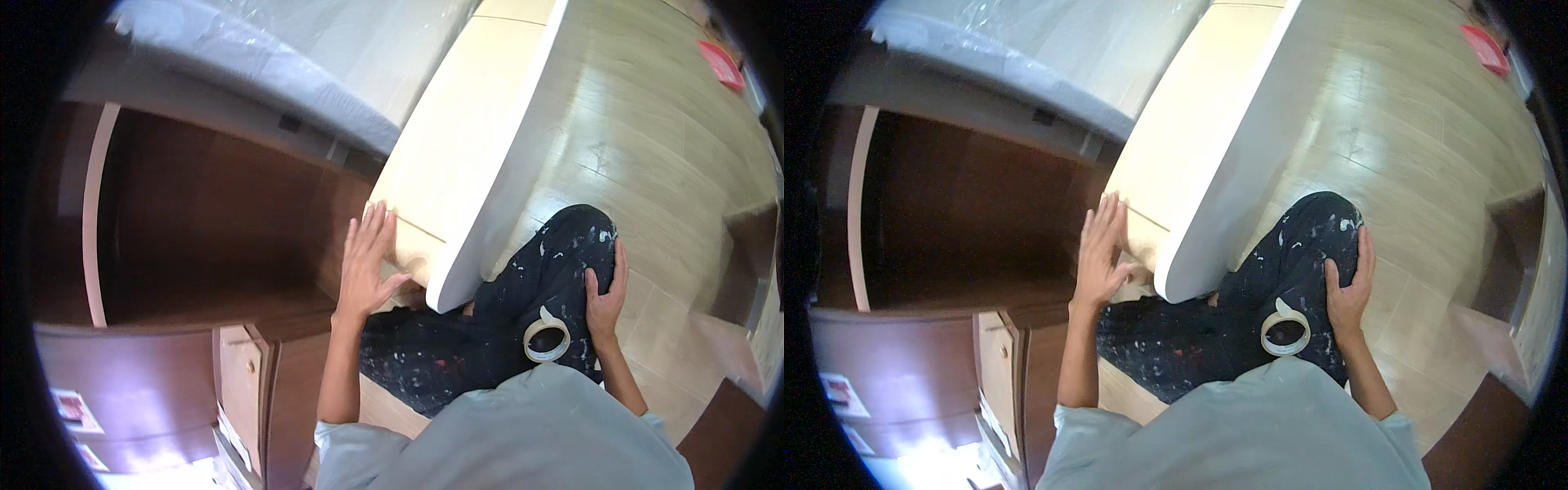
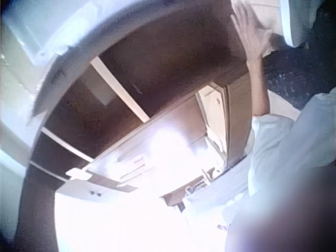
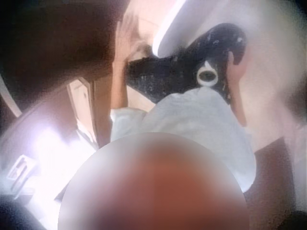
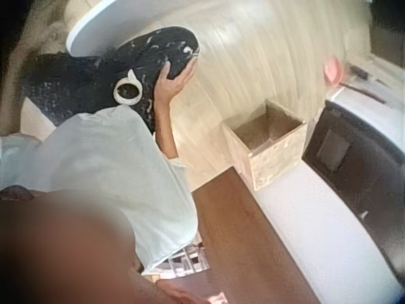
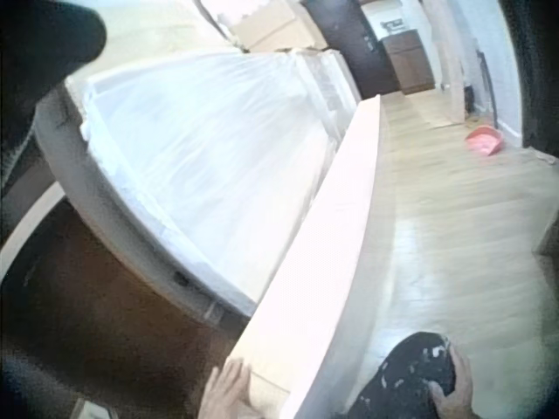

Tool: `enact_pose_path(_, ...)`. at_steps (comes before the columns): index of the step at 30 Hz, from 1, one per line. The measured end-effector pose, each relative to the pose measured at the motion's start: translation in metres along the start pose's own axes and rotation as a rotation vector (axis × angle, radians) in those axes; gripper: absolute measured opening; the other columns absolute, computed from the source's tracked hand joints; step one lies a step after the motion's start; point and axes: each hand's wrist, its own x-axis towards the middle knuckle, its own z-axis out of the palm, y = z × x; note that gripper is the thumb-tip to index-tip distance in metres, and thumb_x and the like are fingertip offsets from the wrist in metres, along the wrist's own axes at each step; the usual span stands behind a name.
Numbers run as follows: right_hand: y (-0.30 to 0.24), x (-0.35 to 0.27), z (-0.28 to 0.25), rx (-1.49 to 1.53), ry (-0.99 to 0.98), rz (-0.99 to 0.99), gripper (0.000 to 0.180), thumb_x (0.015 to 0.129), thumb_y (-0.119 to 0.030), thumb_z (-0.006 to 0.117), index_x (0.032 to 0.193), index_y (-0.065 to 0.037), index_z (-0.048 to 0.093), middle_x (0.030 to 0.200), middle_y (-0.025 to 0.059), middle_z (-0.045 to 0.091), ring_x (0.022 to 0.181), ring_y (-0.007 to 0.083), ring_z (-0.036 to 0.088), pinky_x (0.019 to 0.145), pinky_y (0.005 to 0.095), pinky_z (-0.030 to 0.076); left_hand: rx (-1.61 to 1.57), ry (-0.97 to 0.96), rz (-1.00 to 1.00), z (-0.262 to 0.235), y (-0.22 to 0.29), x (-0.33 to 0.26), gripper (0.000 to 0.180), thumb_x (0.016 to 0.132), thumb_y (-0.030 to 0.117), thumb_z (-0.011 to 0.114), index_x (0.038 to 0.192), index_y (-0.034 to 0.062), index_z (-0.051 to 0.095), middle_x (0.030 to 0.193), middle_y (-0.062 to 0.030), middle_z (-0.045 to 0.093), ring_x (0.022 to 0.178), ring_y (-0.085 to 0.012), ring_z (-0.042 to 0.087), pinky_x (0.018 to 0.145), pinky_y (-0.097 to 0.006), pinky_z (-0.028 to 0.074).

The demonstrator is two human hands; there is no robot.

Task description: The person sits on the floor and applies white edge banding to the edges of a light-colored wooden furniture piece. They tear off pieces of adhesive tape and press the banding along the edges, smoothing it with their fingers to ensure adhesion.

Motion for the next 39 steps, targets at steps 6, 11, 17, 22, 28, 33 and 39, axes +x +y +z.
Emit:
enact_pose_path(6, 0.02, 0.003, -0.006, -0.017, -0.049, -0.094, 0.076, 0.098, -0.018, 0.075, 0.164, -0.002, 0.04, 0.166, 0.0215, 0.044, 0.154, 0.0371, 0.041, 0.129, 0.0458, 0.029, 0.089, 0.08, -0.365, -0.02, -0.007, -0.021, 0.09, 0.096, 0.054, 0.071, 0.166, 0.0064, 0.041, 0.171, -0.0192, 0.041, 0.162, -0.0356, 0.032, 0.133, -0.055, 0.017)
enact_pose_path(11, 0.043, 0.024, -0.014, 0.027, -0.19, -0.156, 0.076, 0.1, -0.022, 0.074, 0.165, -0.001, 0.039, 0.166, 0.0216, 0.044, 0.152, 0.0372, 0.043, 0.127, 0.0472, 0.031, 0.118, 0.192, -0.354, -0.015, -0.002, -0.09, 0.08, 0.1, 0.052, 0.065, 0.163, 0.0072, 0.047, 0.169, -0.0193, 0.044, 0.16, -0.037, 0.035, 0.134, -0.055, 0.018)
enact_pose_path(17, -0.008, 0.091, 0.0, 0.002, -0.119, -0.395, 0.061, 0.112, -0.026, 0.061, 0.163, 0.0, 0.041, 0.166, 0.0214, 0.045, 0.151, 0.0356, 0.046, 0.125, 0.0508, 0.037, 0.072, 0.268, -0.852, 0.043, 0.041, -0.234, 0.07, 0.101, 0.032, 0.072, 0.16, 0.0028, 0.047, 0.167, -0.0248, 0.041, 0.157, -0.045, 0.035, 0.131, -0.054, 0.025)
enact_pose_path(22, -0.133, 0.145, 0.041, 0.103, 0.022, -0.776, 0.045, 0.113, -0.013, 0.055, 0.155, 0.002, 0.049, 0.163, 0.0214, 0.049, 0.149, 0.0339, 0.049, 0.123, 0.0499, 0.04, -0.212, 0.554, -1.17, 0.108, 0.122, -0.276, 0.077, 0.103, 0.017, 0.067, 0.167, 0.0001, 0.029, 0.175, -0.0331, 0.018, 0.161, -0.0498, 0.024, 0.131, -0.051, 0.023)
enact_pose_path(28, -0.279, 0.176, 0.129, 0.128, -0.359, -1.214, 0.03, 0.104, -0.012, 0.067, 0.132, -0.002, 0.071, 0.135, 0.0171, 0.071, 0.131, 0.033, 0.064, 0.113, 0.0436, 0.047, -0.274, 0.416, -1.082, 0.074, 0.178, -0.26, 0.065, 0.096, 0.015, 0.078, 0.153, -0.0012, 0.052, 0.17, -0.0298, 0.034, 0.156, -0.0466, 0.038, 0.125, -0.05, 0.034)
enact_pose_path(33, -0.326, 0.198, 0.258, -0.107, -1.05, -1.212, 0.041, 0.105, -0.037, 0.067, 0.125, -0.001, 0.072, 0.126, 0.0199, 0.074, 0.12, 0.0392, 0.068, 0.103, 0.0457, 0.053, -1.39, 0.155, -0.513, 0.008, 0.195, -0.189, 0.049, 0.093, 0.014, 0.082, 0.137, 0.0014, 0.065, 0.128, -0.0159, 0.074, 0.119, -0.0327, 0.07, 0.102, -0.039, 0.053)
enact_pose_path(39, -0.279, 0.217, 0.339, -0.252, -0.811, -1.187, 0.046, 0.104, -0.045, 0.066, 0.122, -0.003, 0.073, 0.114, 0.021, 0.076, 0.107, 0.0408, 0.072, 0.094, 0.0488, 0.057, -1.864, -0.327, 0.649, -0.028, 0.208, -0.082, 0.081, 0.095, 0.046, 0.083, 0.156, 0.0, 0.055, 0.11, -0.0146, 0.074, 0.084, -0.0264, 0.071, 0.079, -0.037, 0.056)
